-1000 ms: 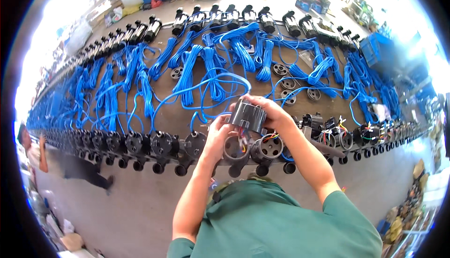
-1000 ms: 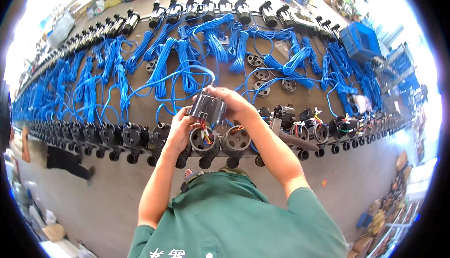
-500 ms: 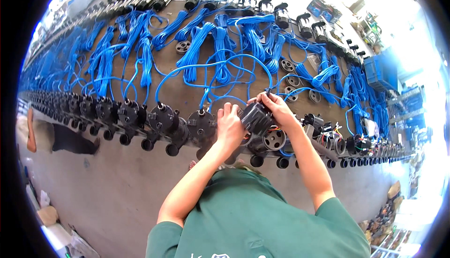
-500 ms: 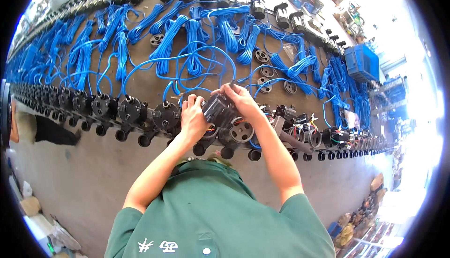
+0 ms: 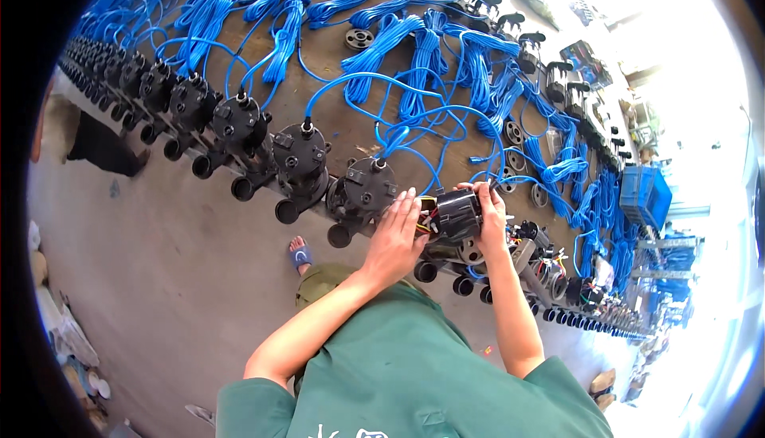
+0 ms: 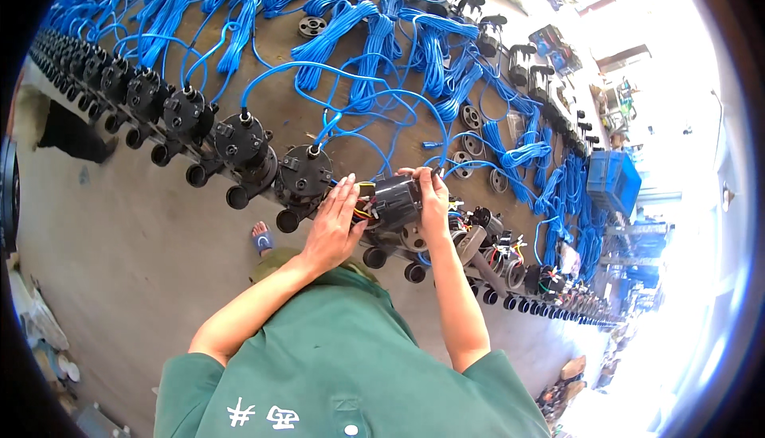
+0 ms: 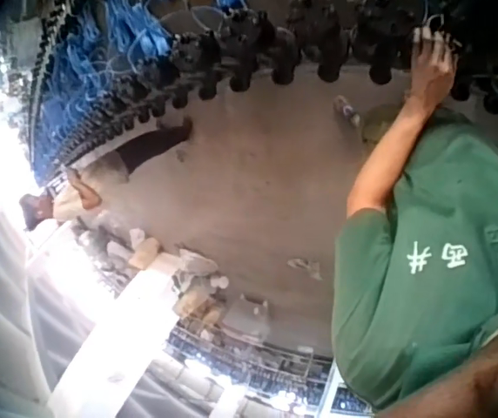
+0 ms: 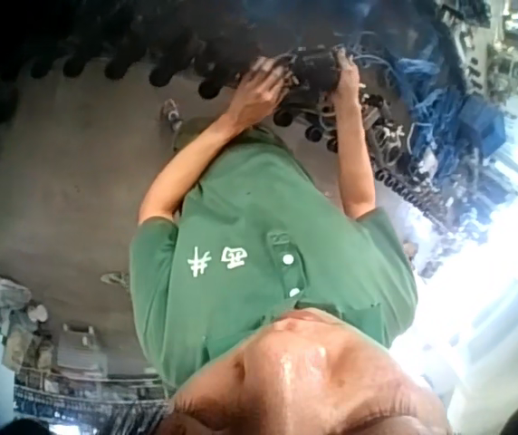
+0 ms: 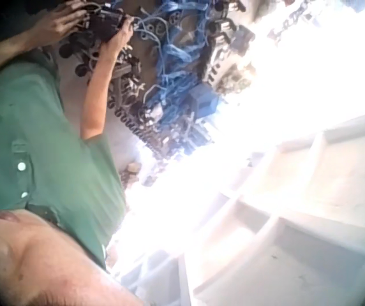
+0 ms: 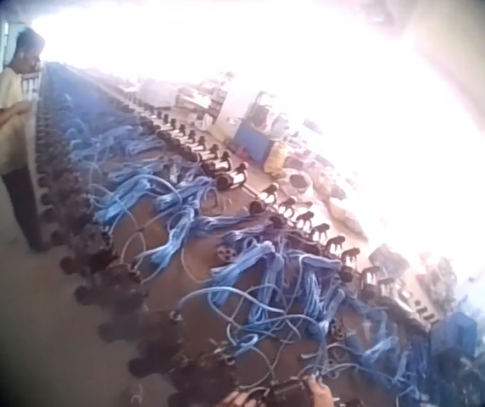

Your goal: The person assembles industrial water pumps by hammering caps onto the units and connecting electrical wires using pliers.

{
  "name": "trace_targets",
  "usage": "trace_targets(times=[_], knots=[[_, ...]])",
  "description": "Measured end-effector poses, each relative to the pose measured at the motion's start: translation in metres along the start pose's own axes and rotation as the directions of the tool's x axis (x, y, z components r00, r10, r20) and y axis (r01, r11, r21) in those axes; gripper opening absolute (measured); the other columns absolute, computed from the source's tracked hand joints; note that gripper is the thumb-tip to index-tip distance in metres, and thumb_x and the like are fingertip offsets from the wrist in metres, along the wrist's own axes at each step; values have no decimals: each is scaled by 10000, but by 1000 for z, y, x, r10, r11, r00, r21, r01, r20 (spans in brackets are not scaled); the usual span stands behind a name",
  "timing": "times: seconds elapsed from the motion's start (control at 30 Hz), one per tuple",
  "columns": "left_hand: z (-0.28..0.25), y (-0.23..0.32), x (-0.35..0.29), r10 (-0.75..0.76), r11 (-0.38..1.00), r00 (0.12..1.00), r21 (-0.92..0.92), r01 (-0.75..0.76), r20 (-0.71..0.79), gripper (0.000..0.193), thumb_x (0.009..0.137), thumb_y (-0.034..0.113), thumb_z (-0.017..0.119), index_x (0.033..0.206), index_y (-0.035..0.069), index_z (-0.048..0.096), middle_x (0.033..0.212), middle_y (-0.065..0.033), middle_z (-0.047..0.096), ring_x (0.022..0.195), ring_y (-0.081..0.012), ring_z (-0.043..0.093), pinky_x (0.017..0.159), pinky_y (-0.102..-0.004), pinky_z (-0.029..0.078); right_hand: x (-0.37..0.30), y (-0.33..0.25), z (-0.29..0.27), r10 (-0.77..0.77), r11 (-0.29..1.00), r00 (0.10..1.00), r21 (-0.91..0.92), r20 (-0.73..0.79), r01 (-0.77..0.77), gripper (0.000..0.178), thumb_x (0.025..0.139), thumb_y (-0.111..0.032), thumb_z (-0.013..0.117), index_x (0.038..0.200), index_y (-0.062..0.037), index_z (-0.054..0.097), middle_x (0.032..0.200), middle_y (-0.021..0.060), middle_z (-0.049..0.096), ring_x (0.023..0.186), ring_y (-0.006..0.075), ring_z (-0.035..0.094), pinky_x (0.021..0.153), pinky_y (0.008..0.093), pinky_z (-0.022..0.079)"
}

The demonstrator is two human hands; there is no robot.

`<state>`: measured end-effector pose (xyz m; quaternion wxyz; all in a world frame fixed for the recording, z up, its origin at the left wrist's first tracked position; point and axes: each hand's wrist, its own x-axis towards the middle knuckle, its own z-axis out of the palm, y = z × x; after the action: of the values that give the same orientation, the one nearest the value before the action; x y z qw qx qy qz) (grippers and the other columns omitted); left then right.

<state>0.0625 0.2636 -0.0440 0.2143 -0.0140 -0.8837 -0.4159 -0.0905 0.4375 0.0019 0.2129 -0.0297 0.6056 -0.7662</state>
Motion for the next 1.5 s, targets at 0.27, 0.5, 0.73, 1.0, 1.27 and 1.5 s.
trace_targets(times=[0.27,0.5,0.73,1.0,1.27,1.5], knots=[[-1,-3,6,137,963,990,241,-124,-36,394,914,201,723,1209,-59,687,1538,-211,522,1459,-433,424,1189,-536,380,1,-1,3,43,999,999,-17,23,-42,280,1106,-310,571,1015,-57,648,1115,170,752,999,245,738,874,388,616],[-10,-7,-1,256,943,965,234,-236,-56,349,894,185,740,1156,-43,698,1252,-144,638,1238,-359,547,1092,-495,459,5,-6,-5,151,982,988,-107,-35,-154,348,1089,-369,578,1148,-34,653,1163,151,746,1004,218,731,888,371,595],[-13,-2,8,145,963,989,237,-131,-43,339,820,94,705,1139,-20,699,1207,-113,656,1211,-347,550,1053,-459,482,-2,-6,25,9,990,999,-139,-48,-15,295,1115,-311,553,997,-51,630,1141,171,750,965,212,724,881,358,590],[-26,-8,12,48,998,998,31,-47,-35,380,844,-7,637,1213,-100,645,1334,-211,611,1133,-370,656,959,-432,562,-28,-14,41,-127,964,978,-210,167,161,328,1137,-313,503,985,-32,576,1069,211,742,1010,251,702,945,389,552],[-24,5,28,-166,981,985,-93,170,54,493,902,-44,580,1393,-73,549,1553,-321,442,1254,-460,622,1013,-468,557,-22,-14,32,-39,984,986,-164,162,66,338,1131,-328,507,985,-38,599,1064,207,742,1028,282,717,937,413,581],[-12,-2,12,55,996,998,77,-53,-33,444,850,-38,646,1293,-59,638,1438,-276,571,1310,-411,577,1094,-468,498,-26,-18,34,-59,997,995,-37,76,62,338,1123,-333,521,994,-33,608,1077,197,726,1045,304,717,930,436,589]])
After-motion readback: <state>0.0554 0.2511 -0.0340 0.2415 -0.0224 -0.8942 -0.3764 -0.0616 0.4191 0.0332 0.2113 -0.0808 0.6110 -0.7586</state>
